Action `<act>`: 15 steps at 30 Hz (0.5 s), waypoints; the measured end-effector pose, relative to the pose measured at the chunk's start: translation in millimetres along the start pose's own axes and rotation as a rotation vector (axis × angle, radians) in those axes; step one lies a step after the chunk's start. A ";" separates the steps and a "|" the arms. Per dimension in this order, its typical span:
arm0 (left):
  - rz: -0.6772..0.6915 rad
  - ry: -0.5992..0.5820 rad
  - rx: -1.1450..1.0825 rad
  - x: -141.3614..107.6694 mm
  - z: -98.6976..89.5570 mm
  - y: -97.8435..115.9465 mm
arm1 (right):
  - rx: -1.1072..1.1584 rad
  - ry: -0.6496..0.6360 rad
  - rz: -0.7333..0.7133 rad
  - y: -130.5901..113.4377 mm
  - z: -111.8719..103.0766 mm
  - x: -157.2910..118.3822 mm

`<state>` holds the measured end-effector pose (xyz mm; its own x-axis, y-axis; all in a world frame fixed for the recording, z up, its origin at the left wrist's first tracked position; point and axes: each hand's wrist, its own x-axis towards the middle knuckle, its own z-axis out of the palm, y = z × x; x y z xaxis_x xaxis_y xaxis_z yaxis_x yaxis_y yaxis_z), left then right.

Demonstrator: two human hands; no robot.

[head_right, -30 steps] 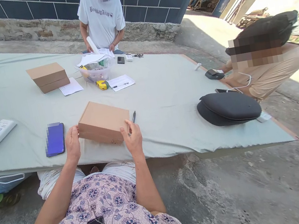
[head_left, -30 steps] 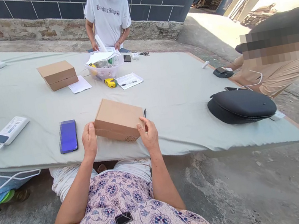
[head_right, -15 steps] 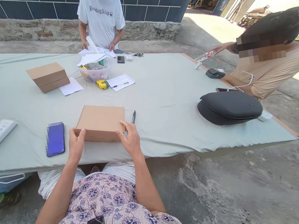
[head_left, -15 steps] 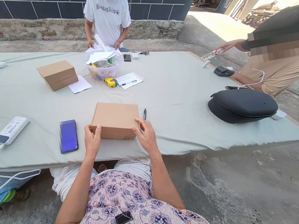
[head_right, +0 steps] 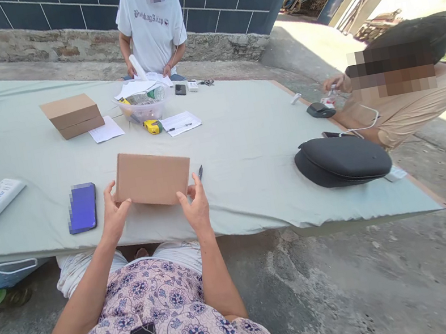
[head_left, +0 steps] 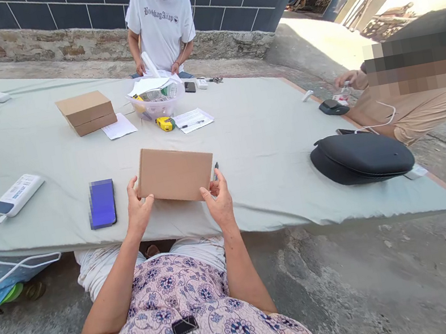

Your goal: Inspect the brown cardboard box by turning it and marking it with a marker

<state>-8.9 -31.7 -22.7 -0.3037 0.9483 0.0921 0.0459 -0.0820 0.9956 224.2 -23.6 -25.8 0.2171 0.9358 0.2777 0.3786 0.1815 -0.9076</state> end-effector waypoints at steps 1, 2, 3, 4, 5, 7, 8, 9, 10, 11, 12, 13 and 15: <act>0.006 -0.024 0.006 -0.2 -0.1 -0.3 | -0.009 -0.001 0.004 -0.1 -0.5 0.2; 0.008 -0.038 0.014 -0.2 -0.2 -0.7 | -0.022 -0.003 0.007 -0.3 -1.2 0.2; 0.005 -0.041 0.021 0.0 -0.2 -1.4 | -0.034 -0.006 0.009 -0.8 -1.9 0.2; -0.002 -0.038 0.024 0.3 -0.2 -2.0 | -0.048 -0.008 0.010 -1.3 -2.6 0.1; -0.012 -0.031 0.023 0.8 -0.2 -2.6 | -0.061 -0.011 0.010 -2.0 -3.2 -0.1; -0.017 -0.009 0.017 1.4 -0.3 -2.8 | -0.081 -0.027 0.009 -3.4 -4.3 -0.3; -0.009 0.007 0.019 1.3 -0.5 -2.3 | -0.083 -0.034 0.011 -4.1 -4.8 -0.4; 0.005 0.024 0.025 1.0 -0.9 -1.3 | -0.077 -0.039 0.014 -4.7 -5.3 -0.3; 0.019 0.040 0.037 0.3 -1.3 0.0 | -0.064 -0.037 0.019 -5.5 -5.8 -0.2; 0.031 0.057 0.055 -0.5 -1.8 1.3 | -0.046 -0.029 0.023 -6.3 -6.5 -0.1; 0.037 0.071 0.077 -1.3 -2.4 2.6 | -0.029 -0.015 0.028 -7.2 -7.2 0.1; 0.038 0.082 0.098 -2.1 -3.0 3.6 | -0.018 0.001 0.031 -8.3 -7.9 0.1; 0.039 0.092 0.122 -2.9 -4.2 4.5 | -0.016 0.020 0.035 -10.8 -9.4 0.1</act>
<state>-11.8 -36.1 -18.4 -0.3851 0.9126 0.1373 0.1731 -0.0747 0.9821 228.6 -28.3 -13.0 0.2482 0.9354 0.2518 0.3843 0.1435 -0.9120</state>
